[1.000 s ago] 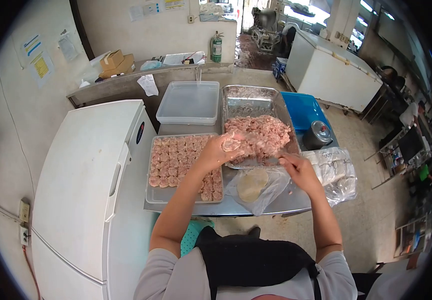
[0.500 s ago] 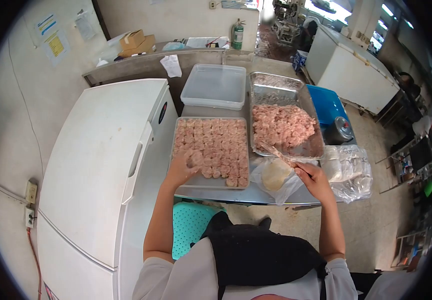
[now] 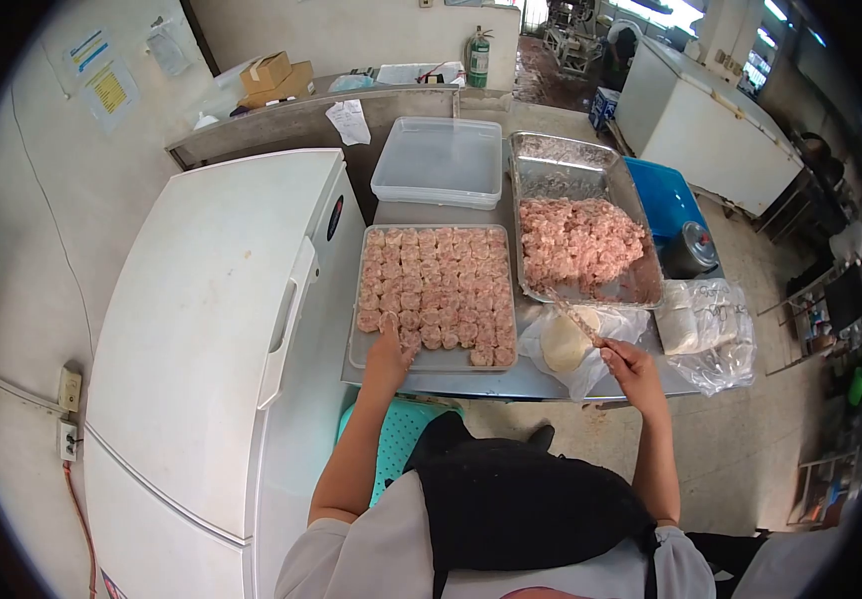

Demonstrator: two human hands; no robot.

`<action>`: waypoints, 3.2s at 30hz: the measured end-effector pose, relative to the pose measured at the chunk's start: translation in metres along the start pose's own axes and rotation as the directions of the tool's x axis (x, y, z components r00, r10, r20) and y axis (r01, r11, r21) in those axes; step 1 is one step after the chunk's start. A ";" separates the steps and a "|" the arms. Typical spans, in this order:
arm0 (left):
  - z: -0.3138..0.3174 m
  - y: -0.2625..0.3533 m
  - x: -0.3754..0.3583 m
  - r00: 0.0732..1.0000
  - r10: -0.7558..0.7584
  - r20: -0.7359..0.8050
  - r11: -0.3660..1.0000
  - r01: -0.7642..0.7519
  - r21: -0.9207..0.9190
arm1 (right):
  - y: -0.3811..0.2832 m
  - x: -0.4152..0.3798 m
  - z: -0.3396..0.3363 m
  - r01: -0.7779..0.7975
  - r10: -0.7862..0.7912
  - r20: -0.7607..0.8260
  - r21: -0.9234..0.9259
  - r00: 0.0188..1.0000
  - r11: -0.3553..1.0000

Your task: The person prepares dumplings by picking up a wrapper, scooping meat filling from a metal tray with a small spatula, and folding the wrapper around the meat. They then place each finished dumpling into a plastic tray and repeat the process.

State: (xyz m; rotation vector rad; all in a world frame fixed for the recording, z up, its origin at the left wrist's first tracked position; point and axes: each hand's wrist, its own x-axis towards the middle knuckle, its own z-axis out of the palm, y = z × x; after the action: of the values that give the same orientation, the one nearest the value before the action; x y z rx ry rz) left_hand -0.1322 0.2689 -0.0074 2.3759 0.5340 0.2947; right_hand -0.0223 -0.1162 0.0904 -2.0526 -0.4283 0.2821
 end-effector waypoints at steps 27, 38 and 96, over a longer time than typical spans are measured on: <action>0.093 0.278 0.067 0.931 0.339 0.138 0.916 -0.360 0.179 | 0.053 0.150 -0.154 0.518 -0.427 0.327 -0.708 0.843 0.481; 0.181 0.229 -0.006 0.975 0.093 0.201 0.993 -0.106 0.052 | 0.088 0.152 -0.163 0.745 -0.384 0.646 -0.628 0.660 0.225; 0.152 0.310 0.116 0.887 -0.263 0.380 -0.451 0.236 -0.861 | 0.006 0.139 -0.178 0.545 -0.294 0.460 -0.683 0.838 0.486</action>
State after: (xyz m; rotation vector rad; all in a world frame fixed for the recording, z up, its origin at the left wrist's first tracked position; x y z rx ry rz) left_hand 0.1155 0.0213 0.0922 0.3096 0.4772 0.3137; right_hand 0.1709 -0.2023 0.1691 -2.6737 -1.4638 0.0593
